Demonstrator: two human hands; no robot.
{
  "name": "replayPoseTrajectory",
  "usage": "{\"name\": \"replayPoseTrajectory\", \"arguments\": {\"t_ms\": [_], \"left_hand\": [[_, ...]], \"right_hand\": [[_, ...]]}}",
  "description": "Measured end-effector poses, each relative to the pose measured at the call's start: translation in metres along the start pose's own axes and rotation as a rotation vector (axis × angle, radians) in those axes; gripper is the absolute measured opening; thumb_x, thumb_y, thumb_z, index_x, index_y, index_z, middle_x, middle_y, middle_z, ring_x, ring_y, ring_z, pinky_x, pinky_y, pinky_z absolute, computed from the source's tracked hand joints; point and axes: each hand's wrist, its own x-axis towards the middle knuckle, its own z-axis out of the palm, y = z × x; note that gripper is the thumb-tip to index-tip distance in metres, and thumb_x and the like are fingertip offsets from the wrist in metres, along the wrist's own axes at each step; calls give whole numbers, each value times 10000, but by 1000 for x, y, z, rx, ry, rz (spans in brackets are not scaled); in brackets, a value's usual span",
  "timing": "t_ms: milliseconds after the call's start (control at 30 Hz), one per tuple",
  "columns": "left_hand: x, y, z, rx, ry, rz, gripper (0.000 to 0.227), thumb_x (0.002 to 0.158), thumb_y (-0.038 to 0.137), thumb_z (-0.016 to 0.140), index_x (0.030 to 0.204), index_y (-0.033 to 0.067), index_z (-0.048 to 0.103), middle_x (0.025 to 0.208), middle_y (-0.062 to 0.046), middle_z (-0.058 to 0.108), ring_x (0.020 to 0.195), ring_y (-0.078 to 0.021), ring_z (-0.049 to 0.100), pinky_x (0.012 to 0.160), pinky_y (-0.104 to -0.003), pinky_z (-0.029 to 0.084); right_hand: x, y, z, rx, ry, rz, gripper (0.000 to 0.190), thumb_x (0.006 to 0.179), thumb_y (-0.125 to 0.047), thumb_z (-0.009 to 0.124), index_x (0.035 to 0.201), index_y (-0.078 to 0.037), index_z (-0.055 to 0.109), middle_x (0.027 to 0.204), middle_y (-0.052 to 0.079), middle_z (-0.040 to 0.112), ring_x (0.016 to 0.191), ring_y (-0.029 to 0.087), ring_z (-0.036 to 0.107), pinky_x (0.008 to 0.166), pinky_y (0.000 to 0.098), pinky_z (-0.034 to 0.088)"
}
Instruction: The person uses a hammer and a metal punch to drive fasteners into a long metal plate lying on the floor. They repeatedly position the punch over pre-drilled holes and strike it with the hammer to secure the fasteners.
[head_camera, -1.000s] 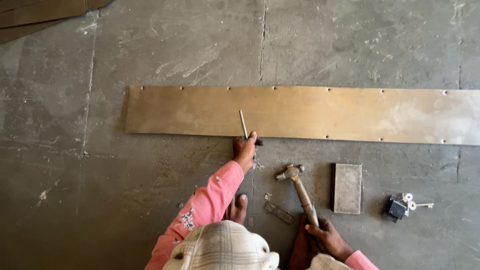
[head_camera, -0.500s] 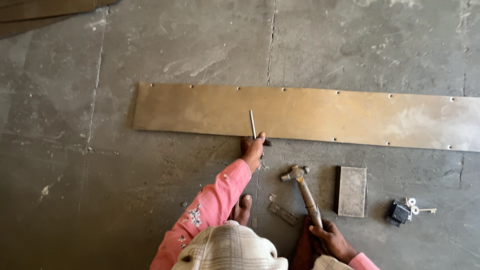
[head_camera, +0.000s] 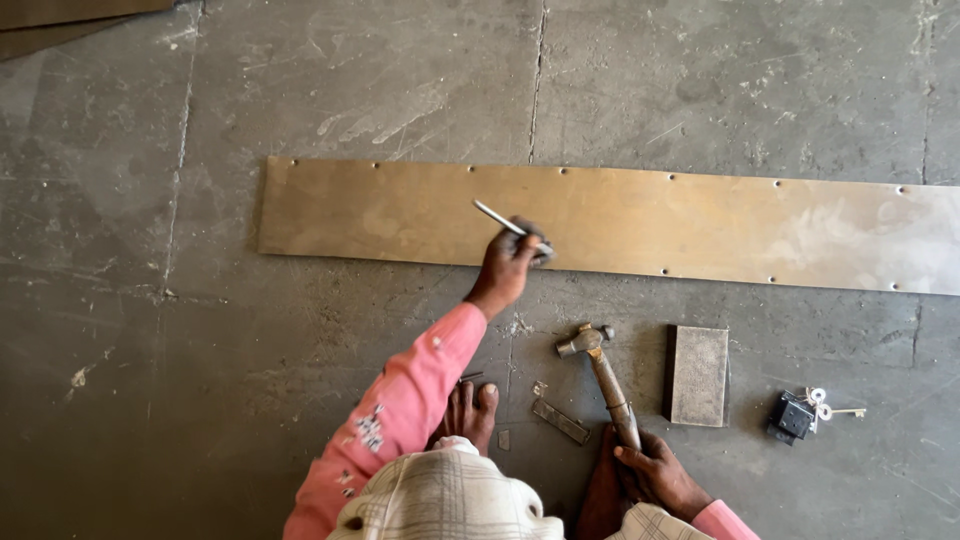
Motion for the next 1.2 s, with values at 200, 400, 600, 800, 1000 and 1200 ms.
{"name": "replayPoseTrajectory", "arguments": {"t_ms": [200,400,600,800,1000,1200], "left_hand": [[23,13,4,520,-216,66,129,1015,86,636,1118,18,598,847,-52,685,787,-124,687,728,-303,593],[17,7,3,506,-206,18,114,1023,55,648,1098,11,575,801,-54,645,736,-140,651,715,-331,576],[19,0,9,665,-278,262,106,998,39,666,1080,38,600,847,-88,685,812,-200,675,761,-355,590],[16,-12,8,875,-334,315,306,950,82,653,1250,91,592,922,-146,690,850,-341,695,751,-429,562],[20,-7,12,987,-307,301,257,959,171,673,1210,130,633,878,-166,653,792,-356,678,731,-444,562],[14,-15,11,946,-363,228,246,1011,159,582,1251,107,599,937,-155,659,834,-319,704,783,-407,592]], "right_hand": [[-28,-37,-3,-438,58,-118,309,901,-83,635,1201,-58,567,676,33,589,511,163,550,440,335,457],[-50,-79,-29,-806,345,-443,226,899,-126,691,1078,-44,581,723,84,675,574,179,641,498,340,543],[-131,-139,-40,-655,339,-1346,123,1016,-116,619,1110,-93,542,920,46,671,704,153,603,558,276,502],[-149,-201,17,-1180,306,-1172,77,1056,-145,592,1116,-129,547,914,-4,654,714,172,646,683,315,577],[-152,-217,33,-1160,579,-332,132,1025,-165,608,1098,-55,600,766,145,721,603,325,682,572,423,581],[-145,-210,24,-1141,416,-1520,76,1067,-162,542,1015,-129,587,768,132,663,636,305,647,615,407,551]]}}
